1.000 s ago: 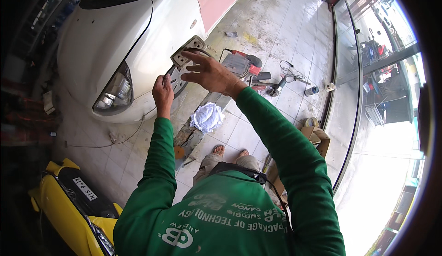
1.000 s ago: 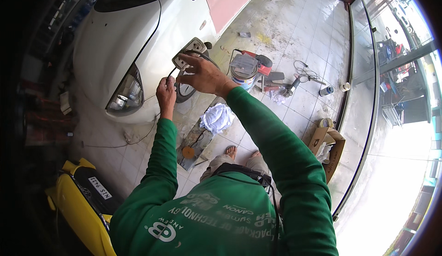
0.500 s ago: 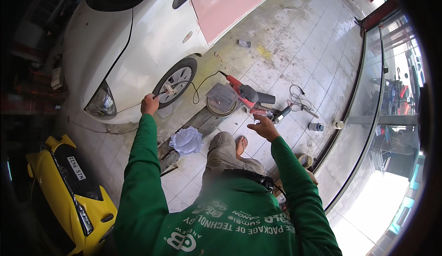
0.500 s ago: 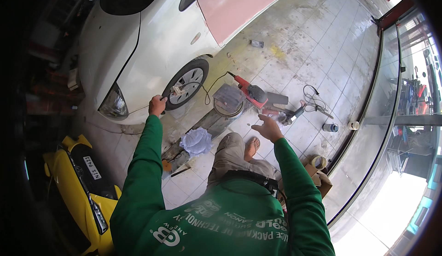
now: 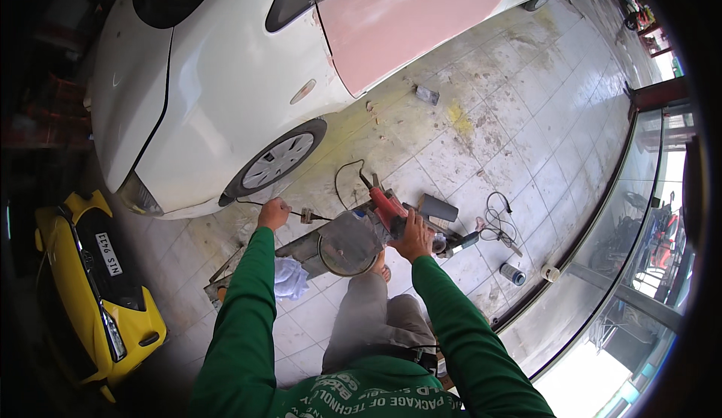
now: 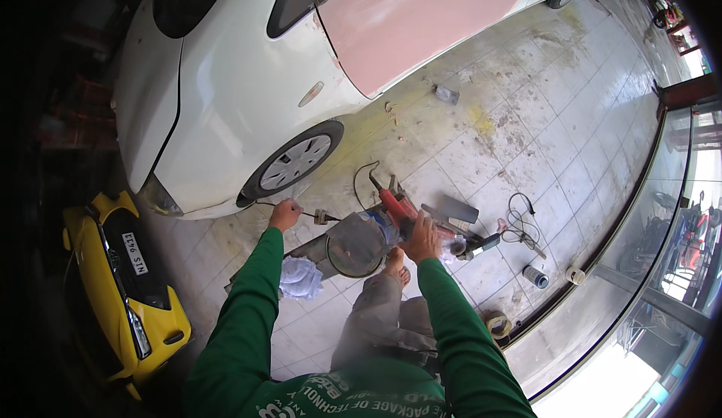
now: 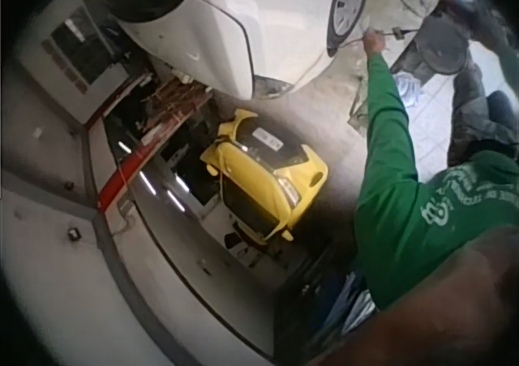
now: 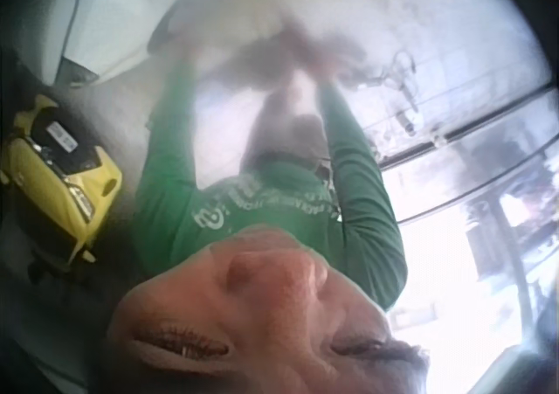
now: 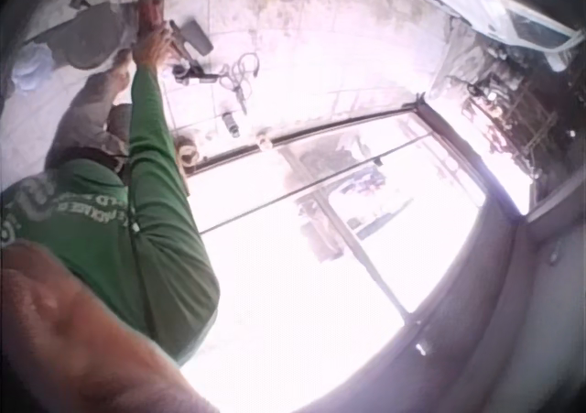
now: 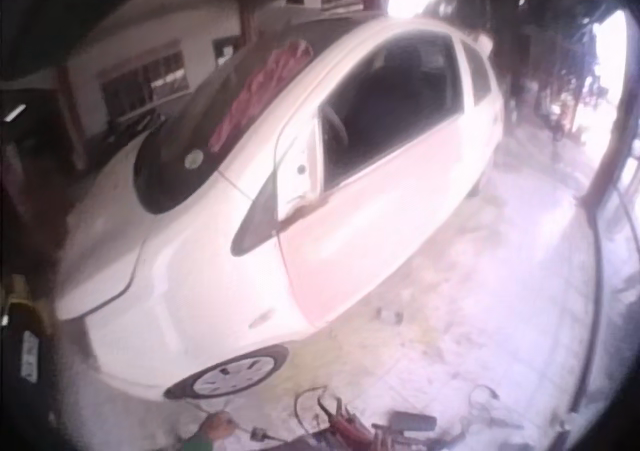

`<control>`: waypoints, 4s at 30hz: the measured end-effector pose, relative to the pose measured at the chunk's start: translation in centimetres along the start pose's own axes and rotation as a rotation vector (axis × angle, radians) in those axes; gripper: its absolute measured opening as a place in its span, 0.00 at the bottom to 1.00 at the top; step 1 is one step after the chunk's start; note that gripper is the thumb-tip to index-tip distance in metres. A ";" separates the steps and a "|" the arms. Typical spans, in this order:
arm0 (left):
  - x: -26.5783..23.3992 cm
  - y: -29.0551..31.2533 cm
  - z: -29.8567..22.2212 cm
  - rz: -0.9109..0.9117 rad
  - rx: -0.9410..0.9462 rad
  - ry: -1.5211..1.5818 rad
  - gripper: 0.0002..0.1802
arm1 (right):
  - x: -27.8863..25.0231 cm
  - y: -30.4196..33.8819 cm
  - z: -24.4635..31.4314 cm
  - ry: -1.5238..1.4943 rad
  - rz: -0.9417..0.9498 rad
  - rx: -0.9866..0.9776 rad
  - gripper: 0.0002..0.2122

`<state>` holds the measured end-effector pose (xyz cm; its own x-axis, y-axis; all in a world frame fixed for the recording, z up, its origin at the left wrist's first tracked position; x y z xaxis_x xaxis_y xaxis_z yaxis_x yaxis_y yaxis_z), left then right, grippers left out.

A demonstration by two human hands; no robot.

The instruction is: The person plugs a power strip into a wall socket and then uses an electric sander to smooth the surface of a white car door. The door has pink primer applied to it, and the person moves the sander across the panel to prepare it for painting.

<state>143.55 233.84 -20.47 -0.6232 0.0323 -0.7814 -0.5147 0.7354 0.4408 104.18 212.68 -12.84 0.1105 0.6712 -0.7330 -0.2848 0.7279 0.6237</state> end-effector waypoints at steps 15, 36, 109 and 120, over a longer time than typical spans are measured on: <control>-9.0 8.2 -34.5 -0.210 0.588 0.188 0.35 | -17.0 -1.0 -1.5 0.283 0.103 -0.276 0.37; 1.7 -12.5 -77.4 -0.359 0.532 0.612 0.50 | -72.2 -11.6 -11.6 -0.247 -0.160 -1.023 0.32; -2.8 -59.2 -126.8 -2.226 -0.210 1.900 0.32 | -84.8 -69.3 24.0 0.935 0.402 -1.440 0.41; -4.8 -60.6 -124.4 -2.242 -0.509 1.967 0.25 | -83.9 -69.8 24.1 0.846 0.528 -1.482 0.39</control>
<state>104.43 104.96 11.48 0.8423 -0.1361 0.5216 -0.4166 -0.7784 0.4697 137.76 108.92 11.73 -0.6020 0.1739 -0.7794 -0.7110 -0.5611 0.4239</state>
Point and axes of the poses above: each hand's wrist, its own y-axis away from the middle knuckle, its own x-axis out of the palm, z = x × y, the point moved 6 cm from there along -y, towards the middle knuckle, and after that the axes turned 9 degrees about x, right-handed, at the moved point
